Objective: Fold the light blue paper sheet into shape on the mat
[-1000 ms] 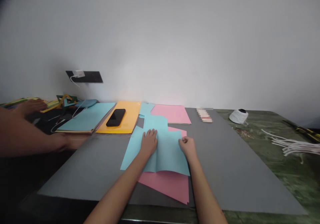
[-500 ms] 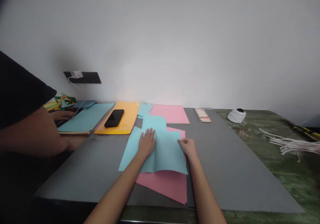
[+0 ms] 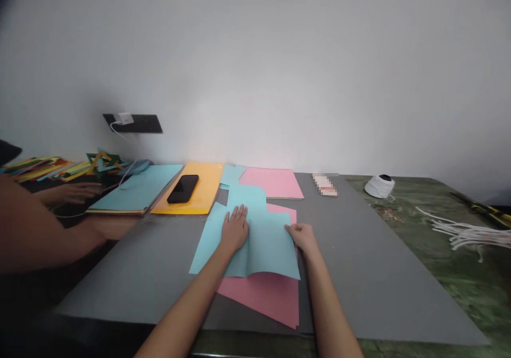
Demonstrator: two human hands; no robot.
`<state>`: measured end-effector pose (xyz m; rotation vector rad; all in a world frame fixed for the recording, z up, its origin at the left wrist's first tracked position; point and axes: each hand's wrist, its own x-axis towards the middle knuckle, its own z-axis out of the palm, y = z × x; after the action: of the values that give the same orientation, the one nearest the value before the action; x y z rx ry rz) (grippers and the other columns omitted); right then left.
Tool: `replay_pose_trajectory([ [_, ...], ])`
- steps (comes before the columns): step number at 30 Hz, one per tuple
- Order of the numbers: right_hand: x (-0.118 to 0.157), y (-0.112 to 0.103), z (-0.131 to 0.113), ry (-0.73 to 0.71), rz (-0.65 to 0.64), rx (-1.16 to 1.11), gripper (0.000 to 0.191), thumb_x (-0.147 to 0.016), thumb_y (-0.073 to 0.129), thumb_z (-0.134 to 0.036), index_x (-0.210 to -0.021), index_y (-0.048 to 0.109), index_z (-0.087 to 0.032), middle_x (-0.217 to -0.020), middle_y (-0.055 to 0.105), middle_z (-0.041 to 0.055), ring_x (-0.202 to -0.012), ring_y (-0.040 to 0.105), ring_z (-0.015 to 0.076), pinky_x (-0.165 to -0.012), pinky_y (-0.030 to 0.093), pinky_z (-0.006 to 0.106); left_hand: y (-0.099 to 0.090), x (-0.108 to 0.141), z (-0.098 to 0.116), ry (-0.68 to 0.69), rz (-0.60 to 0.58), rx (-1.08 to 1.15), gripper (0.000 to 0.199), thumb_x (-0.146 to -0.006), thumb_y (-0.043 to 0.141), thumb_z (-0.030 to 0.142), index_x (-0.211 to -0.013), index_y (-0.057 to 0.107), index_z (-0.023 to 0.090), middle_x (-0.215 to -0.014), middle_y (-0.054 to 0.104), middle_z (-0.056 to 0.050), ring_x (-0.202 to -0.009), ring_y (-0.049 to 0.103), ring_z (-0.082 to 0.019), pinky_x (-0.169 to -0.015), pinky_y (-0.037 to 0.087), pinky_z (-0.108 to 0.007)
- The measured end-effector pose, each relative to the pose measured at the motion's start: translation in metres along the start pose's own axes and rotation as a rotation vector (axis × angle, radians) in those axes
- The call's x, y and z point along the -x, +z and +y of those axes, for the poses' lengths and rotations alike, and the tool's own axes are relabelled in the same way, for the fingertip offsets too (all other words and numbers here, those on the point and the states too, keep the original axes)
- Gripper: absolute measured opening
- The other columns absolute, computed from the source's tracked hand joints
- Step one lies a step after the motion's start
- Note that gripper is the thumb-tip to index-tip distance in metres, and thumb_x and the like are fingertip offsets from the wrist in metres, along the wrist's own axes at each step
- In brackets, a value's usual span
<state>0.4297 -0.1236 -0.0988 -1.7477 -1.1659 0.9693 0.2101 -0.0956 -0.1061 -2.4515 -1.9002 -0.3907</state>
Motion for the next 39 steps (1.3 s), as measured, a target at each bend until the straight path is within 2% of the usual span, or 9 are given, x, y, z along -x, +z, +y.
replay_pose_trajectory([
  [4,0.002,-0.003,0.001,0.116,-0.103,-0.056,0.033,-0.053,0.064,-0.042,-0.042,0.046,-0.017,-0.032,0.04,-0.005,-0.031,0.033,0.0069,-0.035,0.023,0.02,0.002,0.001,0.0,-0.003,0.011,0.0,0.051,-0.081,0.025,0.025,-0.131,0.024,0.018,-0.138,0.024,-0.001,-0.128,0.011,-0.017,-0.103,0.012,-0.039],
  [15,0.006,-0.012,0.001,0.123,-0.186,-0.032,0.038,-0.055,0.065,-0.041,-0.037,0.041,-0.018,-0.025,0.036,-0.006,-0.026,0.026,0.0046,-0.032,0.018,0.02,0.004,0.002,-0.001,-0.008,0.031,0.028,0.049,-0.083,0.022,0.027,-0.131,0.026,0.019,-0.138,0.023,-0.001,-0.128,0.011,-0.017,-0.103,0.012,-0.039],
  [20,0.017,-0.01,0.003,0.146,-0.259,-0.198,0.03,-0.053,0.067,-0.042,-0.053,0.055,-0.015,-0.04,0.052,-0.0008,-0.032,0.039,0.0078,-0.033,0.026,0.02,-0.003,0.001,0.0,0.024,0.073,0.026,0.047,-0.083,0.023,0.022,-0.129,0.029,0.014,-0.137,0.027,-0.005,-0.128,0.013,-0.017,-0.103,0.013,-0.038],
  [24,0.017,-0.003,0.004,0.047,-0.15,-0.27,0.03,-0.054,0.066,-0.041,-0.064,0.06,-0.013,-0.046,0.056,-0.0005,-0.039,0.047,0.0112,-0.039,0.036,0.022,-0.023,-0.001,0.002,0.013,0.101,0.011,0.044,-0.082,0.022,0.015,-0.123,0.038,0.013,-0.133,0.035,-0.007,-0.126,0.021,-0.017,-0.104,0.013,-0.037],
  [28,0.006,0.004,0.004,-0.022,-0.052,-0.203,0.034,-0.055,0.063,-0.043,-0.07,0.062,-0.012,-0.043,0.054,-0.0015,-0.039,0.047,0.0118,-0.039,0.036,0.022,-0.036,0.006,0.009,-0.051,0.003,-0.014,0.044,-0.079,0.028,0.014,-0.121,0.041,0.01,-0.133,0.034,-0.011,-0.124,0.023,-0.022,-0.102,0.016,-0.04],
  [32,-0.003,0.003,0.005,-0.066,0.001,-0.129,0.036,-0.054,0.063,-0.045,-0.068,0.062,-0.012,-0.041,0.052,-0.002,-0.039,0.046,0.0112,-0.038,0.033,0.02,-0.027,0.02,0.02,-0.033,-0.051,-0.024,0.046,-0.082,0.026,0.019,-0.125,0.037,0.01,-0.135,0.03,-0.009,-0.126,0.019,-0.022,-0.102,0.016,-0.04],
  [35,-0.004,-0.001,0.01,-0.033,-0.032,-0.102,0.037,-0.054,0.062,-0.048,-0.064,0.061,-0.013,-0.041,0.052,-0.0019,-0.038,0.046,0.0111,-0.038,0.032,0.021,-0.014,0.028,0.023,-0.067,-0.028,0.0,0.047,-0.084,0.022,0.026,-0.128,0.032,0.013,-0.138,0.025,-0.006,-0.127,0.016,-0.021,-0.102,0.016,-0.041],
  [39,-0.001,-0.006,0.018,0.02,-0.047,-0.123,0.034,-0.051,0.065,-0.046,-0.059,0.06,-0.014,-0.042,0.052,-0.0014,-0.038,0.046,0.011,-0.039,0.034,0.021,-0.002,0.031,0.02,-0.051,0.022,0.018,0.048,-0.084,0.02,0.027,-0.13,0.027,0.016,-0.139,0.02,-0.002,-0.128,0.012,-0.019,-0.103,0.014,-0.041],
])
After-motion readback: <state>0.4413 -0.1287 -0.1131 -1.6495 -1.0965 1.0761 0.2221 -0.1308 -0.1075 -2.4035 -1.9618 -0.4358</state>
